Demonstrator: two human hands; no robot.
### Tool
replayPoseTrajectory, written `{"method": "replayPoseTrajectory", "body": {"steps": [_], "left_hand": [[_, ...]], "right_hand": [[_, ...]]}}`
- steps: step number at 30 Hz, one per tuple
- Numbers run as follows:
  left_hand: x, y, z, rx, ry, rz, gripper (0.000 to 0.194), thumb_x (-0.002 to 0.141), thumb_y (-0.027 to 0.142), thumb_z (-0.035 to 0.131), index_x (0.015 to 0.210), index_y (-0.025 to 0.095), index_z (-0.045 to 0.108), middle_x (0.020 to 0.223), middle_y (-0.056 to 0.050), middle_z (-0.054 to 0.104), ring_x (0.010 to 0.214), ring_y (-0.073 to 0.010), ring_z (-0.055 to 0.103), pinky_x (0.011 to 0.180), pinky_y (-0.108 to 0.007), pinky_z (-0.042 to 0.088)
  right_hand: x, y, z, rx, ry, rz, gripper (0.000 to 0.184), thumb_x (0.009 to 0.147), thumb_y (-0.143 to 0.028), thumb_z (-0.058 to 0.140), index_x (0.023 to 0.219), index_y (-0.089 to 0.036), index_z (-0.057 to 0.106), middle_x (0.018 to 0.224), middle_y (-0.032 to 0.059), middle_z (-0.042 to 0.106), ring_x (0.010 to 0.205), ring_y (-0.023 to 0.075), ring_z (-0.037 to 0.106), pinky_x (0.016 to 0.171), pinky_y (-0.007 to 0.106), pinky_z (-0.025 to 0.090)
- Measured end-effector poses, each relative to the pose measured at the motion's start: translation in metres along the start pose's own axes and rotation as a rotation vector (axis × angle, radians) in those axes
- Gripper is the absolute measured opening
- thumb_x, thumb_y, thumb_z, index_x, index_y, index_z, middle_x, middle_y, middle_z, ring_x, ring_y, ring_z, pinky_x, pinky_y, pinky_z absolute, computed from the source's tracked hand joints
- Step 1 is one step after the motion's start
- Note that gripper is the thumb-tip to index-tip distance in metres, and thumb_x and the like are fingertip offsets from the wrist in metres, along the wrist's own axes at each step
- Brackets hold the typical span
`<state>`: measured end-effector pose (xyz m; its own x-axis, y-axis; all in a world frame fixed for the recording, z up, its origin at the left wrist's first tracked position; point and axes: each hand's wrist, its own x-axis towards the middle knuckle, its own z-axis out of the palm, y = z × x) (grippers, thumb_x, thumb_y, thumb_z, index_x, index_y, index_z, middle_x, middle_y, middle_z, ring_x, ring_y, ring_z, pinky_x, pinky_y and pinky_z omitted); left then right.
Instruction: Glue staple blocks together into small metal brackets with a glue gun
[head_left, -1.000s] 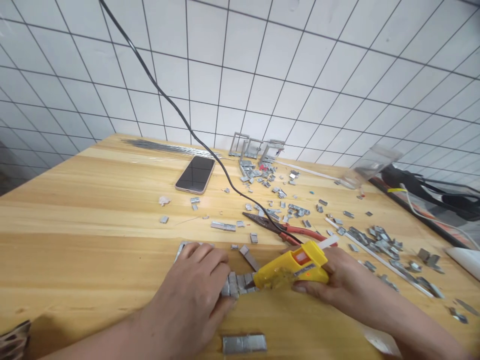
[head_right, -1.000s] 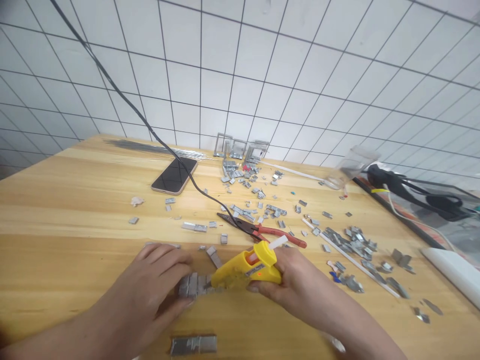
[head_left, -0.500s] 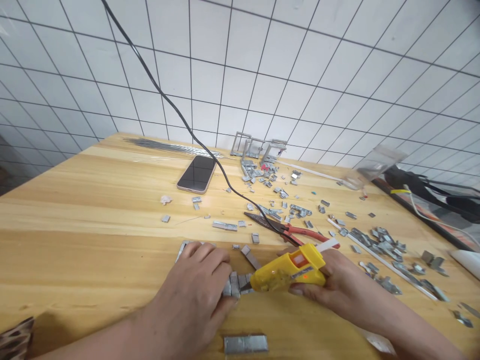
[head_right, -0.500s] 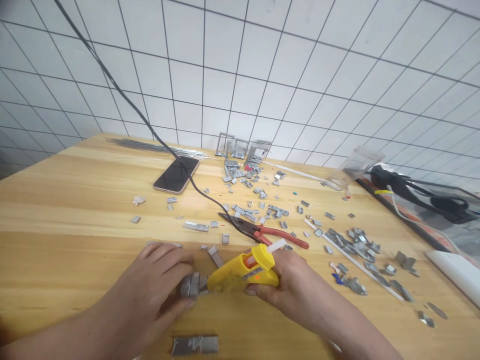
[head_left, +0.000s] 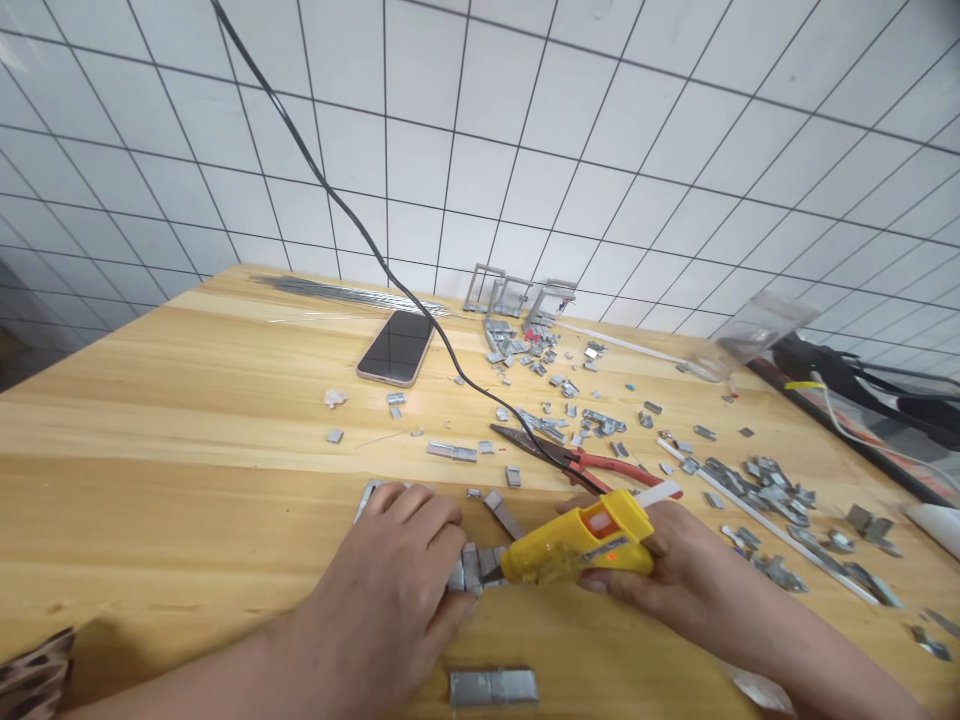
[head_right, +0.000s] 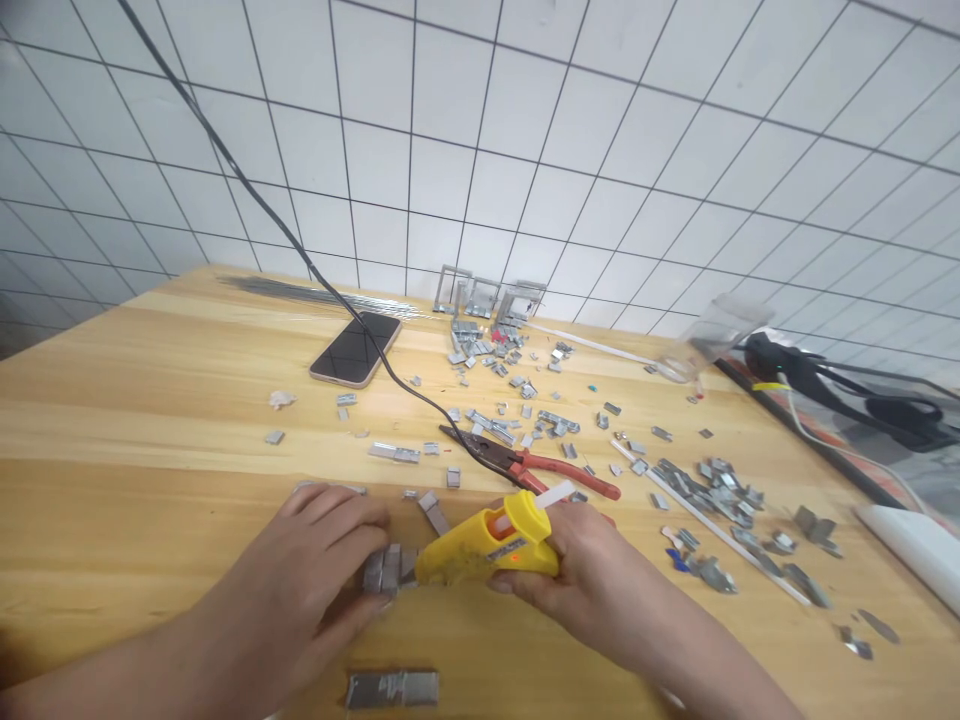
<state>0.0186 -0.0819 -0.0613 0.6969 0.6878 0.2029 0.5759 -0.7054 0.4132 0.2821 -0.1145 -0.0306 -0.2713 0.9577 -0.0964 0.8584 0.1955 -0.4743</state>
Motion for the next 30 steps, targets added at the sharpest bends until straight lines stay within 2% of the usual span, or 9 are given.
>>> {"method": "replayPoseTrajectory", "body": {"steps": [7,11,14,18,25,30], "left_hand": [[-0.001,-0.001,0.000,0.001,0.010,0.004,0.008,0.084,0.020,0.054,0.085,0.019,0.061,0.095,-0.006,0.062,0.089,-0.0261,0.051,0.081,-0.045,0.036],[0.000,0.000,-0.001,0.011,-0.011,0.009,0.008,0.084,0.021,0.053,0.085,0.018,0.061,0.093,-0.007,0.062,0.089,-0.0263,0.050,0.082,-0.045,0.036],[-0.001,0.000,-0.001,0.013,-0.009,0.005,0.008,0.084,0.020,0.053,0.085,0.018,0.061,0.093,-0.006,0.062,0.089,-0.0262,0.050,0.082,-0.045,0.036],[0.000,-0.001,0.000,0.000,-0.003,-0.002,0.007,0.083,0.020,0.055,0.085,0.018,0.061,0.094,-0.006,0.061,0.089,-0.0264,0.050,0.082,-0.045,0.036],[0.001,0.001,-0.003,0.007,-0.022,-0.006,0.008,0.083,0.019,0.054,0.085,0.018,0.061,0.094,-0.007,0.062,0.090,-0.0266,0.051,0.082,-0.045,0.036],[0.000,0.002,-0.003,0.002,-0.022,-0.014,0.008,0.083,0.020,0.054,0.086,0.019,0.061,0.094,-0.006,0.062,0.089,-0.0263,0.051,0.082,-0.045,0.037]], "right_hand": [[0.003,-0.003,-0.002,0.016,-0.048,-0.021,0.009,0.080,-0.031,0.062,0.085,-0.025,0.067,0.083,0.0028,0.071,0.077,0.0225,0.067,0.069,0.032,0.055],[0.004,-0.003,-0.003,0.045,0.008,-0.013,0.011,0.078,-0.031,0.063,0.087,-0.025,0.068,0.082,0.0027,0.071,0.074,0.0226,0.067,0.064,0.031,0.055],[0.004,-0.002,-0.003,0.065,0.016,-0.029,0.014,0.079,-0.029,0.061,0.091,-0.027,0.069,0.084,0.0021,0.072,0.073,0.0214,0.067,0.061,0.028,0.054],[0.004,0.001,0.000,0.032,0.008,-0.003,0.013,0.079,-0.031,0.061,0.088,-0.026,0.069,0.086,0.0033,0.073,0.075,0.0228,0.067,0.060,0.029,0.054],[0.005,0.005,0.009,-0.048,0.064,-0.024,0.015,0.081,-0.034,0.058,0.086,-0.024,0.069,0.083,0.0049,0.073,0.075,0.0244,0.067,0.065,0.033,0.053],[0.007,0.005,0.009,-0.005,0.086,-0.031,0.015,0.083,-0.034,0.057,0.085,-0.025,0.069,0.083,0.0039,0.073,0.080,0.0245,0.069,0.068,0.032,0.054]]}}
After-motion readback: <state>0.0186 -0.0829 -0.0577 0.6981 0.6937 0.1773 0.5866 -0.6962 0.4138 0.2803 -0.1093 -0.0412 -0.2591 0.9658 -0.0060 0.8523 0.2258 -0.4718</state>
